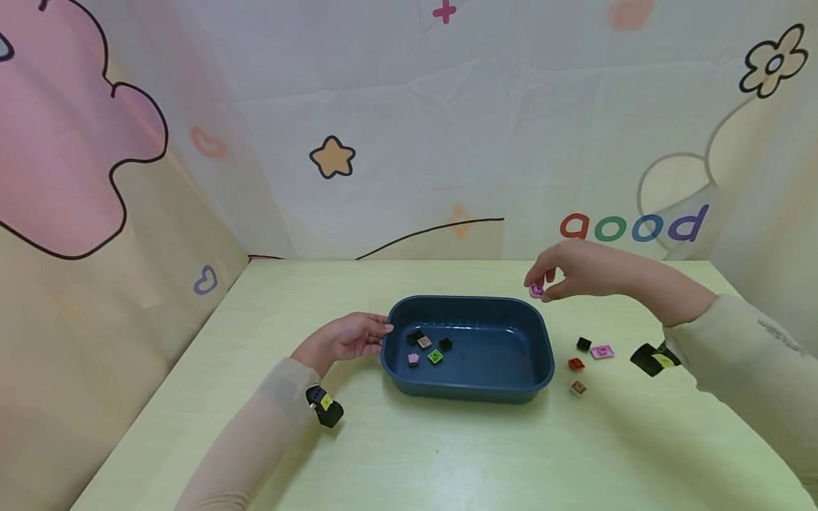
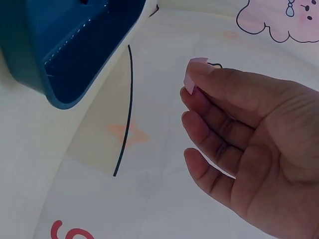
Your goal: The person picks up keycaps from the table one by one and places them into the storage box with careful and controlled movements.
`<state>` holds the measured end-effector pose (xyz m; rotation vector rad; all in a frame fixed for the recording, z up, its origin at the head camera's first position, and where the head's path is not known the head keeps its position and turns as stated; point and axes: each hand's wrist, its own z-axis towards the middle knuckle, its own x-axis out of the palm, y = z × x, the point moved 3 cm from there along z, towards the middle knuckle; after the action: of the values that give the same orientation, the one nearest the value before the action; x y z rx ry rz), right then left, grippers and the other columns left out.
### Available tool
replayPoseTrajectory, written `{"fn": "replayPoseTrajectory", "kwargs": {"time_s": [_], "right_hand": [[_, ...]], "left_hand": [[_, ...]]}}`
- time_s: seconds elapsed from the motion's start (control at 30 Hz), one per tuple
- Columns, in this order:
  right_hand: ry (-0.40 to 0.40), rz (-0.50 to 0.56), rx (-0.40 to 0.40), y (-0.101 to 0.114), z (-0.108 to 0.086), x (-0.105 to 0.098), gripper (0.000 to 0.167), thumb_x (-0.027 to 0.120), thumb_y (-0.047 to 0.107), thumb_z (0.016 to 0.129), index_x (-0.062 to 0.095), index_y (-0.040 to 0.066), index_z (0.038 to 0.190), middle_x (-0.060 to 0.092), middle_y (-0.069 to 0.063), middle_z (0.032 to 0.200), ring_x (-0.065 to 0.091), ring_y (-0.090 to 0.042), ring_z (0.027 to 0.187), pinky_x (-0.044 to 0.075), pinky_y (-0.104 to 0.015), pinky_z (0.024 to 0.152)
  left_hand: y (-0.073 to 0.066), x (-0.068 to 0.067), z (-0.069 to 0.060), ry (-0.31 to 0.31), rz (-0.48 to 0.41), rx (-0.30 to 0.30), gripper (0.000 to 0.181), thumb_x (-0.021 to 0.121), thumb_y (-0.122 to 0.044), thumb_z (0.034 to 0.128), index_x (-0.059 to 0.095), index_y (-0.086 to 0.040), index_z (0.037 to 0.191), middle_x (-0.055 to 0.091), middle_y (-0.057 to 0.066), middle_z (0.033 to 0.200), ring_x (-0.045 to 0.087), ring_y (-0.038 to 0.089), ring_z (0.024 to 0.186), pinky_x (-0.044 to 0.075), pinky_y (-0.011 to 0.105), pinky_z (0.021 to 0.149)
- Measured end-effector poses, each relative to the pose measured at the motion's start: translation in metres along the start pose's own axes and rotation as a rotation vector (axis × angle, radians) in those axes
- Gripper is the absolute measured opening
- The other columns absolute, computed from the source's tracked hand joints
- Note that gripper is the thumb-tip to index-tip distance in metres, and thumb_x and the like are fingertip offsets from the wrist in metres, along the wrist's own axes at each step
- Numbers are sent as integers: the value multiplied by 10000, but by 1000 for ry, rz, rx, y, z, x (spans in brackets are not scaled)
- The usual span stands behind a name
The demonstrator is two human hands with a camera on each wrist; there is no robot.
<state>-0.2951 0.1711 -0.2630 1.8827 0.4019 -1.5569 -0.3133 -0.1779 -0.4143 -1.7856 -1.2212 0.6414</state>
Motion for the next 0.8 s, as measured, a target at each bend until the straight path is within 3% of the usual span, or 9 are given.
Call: {"fn": "replayPoseTrajectory", "kwargs": {"time_s": [0.37, 0.8], "right_hand": [[24, 3, -39, 15, 27, 7, 256, 787, 134, 890, 759, 68, 1136, 751, -16, 1026, 630, -162, 948, 597, -330, 799], [35, -26, -83, 31, 69, 31, 229, 737, 68, 917, 754, 29, 1142, 758, -60, 998, 620, -181, 913, 583, -367, 851]], "left_hand": [[1, 0, 0, 11, 0, 9, 281, 466, -85, 1072, 507, 8, 1334, 656, -25, 824, 619, 65, 691, 585, 148, 654], [-1, 1, -3, 15, 1, 13, 339, 459, -87, 1074, 475, 32, 1391, 663, -24, 825, 632, 60, 689, 589, 148, 660]]}}
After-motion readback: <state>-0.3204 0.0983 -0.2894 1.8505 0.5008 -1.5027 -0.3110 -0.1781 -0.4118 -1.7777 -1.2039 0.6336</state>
